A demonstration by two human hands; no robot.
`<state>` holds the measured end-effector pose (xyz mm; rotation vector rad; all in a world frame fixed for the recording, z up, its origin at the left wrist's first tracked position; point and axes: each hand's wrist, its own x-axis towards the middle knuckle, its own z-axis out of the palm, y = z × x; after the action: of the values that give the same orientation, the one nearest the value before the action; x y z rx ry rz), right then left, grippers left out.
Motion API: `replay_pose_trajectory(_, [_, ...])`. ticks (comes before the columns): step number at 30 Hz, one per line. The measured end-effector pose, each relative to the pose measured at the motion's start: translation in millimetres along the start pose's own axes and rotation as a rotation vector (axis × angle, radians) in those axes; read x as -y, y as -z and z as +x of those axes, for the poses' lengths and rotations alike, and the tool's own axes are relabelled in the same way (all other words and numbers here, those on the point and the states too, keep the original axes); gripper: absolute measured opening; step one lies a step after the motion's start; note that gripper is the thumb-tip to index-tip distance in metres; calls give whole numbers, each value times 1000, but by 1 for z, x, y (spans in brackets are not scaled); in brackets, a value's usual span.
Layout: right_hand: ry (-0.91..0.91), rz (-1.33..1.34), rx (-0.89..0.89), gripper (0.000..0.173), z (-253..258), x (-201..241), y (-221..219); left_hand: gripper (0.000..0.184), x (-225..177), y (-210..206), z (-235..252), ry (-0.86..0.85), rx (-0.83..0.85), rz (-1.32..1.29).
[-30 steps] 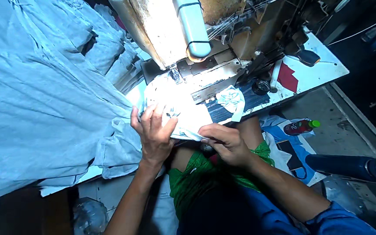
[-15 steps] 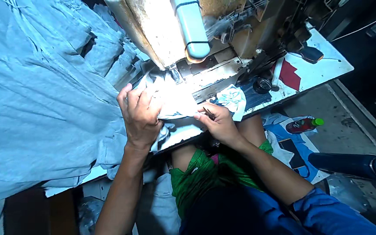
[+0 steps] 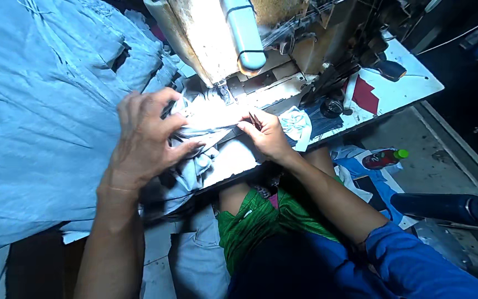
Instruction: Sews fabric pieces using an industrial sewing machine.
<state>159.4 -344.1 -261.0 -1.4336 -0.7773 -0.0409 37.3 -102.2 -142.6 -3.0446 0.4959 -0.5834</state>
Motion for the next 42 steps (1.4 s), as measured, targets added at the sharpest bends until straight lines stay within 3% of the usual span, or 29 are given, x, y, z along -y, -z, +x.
replay_pose_trajectory(3, [33, -20, 8, 12, 5, -3, 1, 38, 21, 22, -11, 43, -35, -67])
replay_pose_trajectory(8, [56, -34, 86, 13, 12, 2, 6, 22, -10, 25, -15, 0, -170, -329])
replay_pose_trajectory(9, [54, -27, 105, 13, 14, 3, 7, 23, -10, 19, -11, -10, -121, -309])
replay_pose_trajectory(11, [57, -15, 132, 11, 17, 4, 10, 41, 3, 5, -6, 19, 12, -195])
replay_pose_trajectory(13, [55, -34, 150, 11, 18, 4, 11, 43, 17, -8, -10, 61, 59, -131])
replay_pose_trajectory(20, [52, -116, 173, 12, 17, 9, 15, 31, -11, 16, -28, 11, -68, -70])
replay_pose_trajectory(25, [158, -168, 474, 17, -6, 51, 27, 29, -50, 33, -20, -40, -112, -248])
replay_pose_trajectory(30, [234, -167, 434, 18, -53, 49, 26, 26, -76, -14, -18, -136, -71, -444])
replay_pose_trajectory(36, [221, -76, 261, 15, -83, 33, 28, 43, -91, -70, -15, -105, -293, -122])
replay_pose_trajectory(39, [111, 11, 218, 14, -88, 34, 33, 30, -86, -97, -20, 13, -273, 63])
replay_pose_trajectory(42, [58, 22, 218, 16, -90, 35, 38, 16, -87, -94, -23, 124, -281, 96])
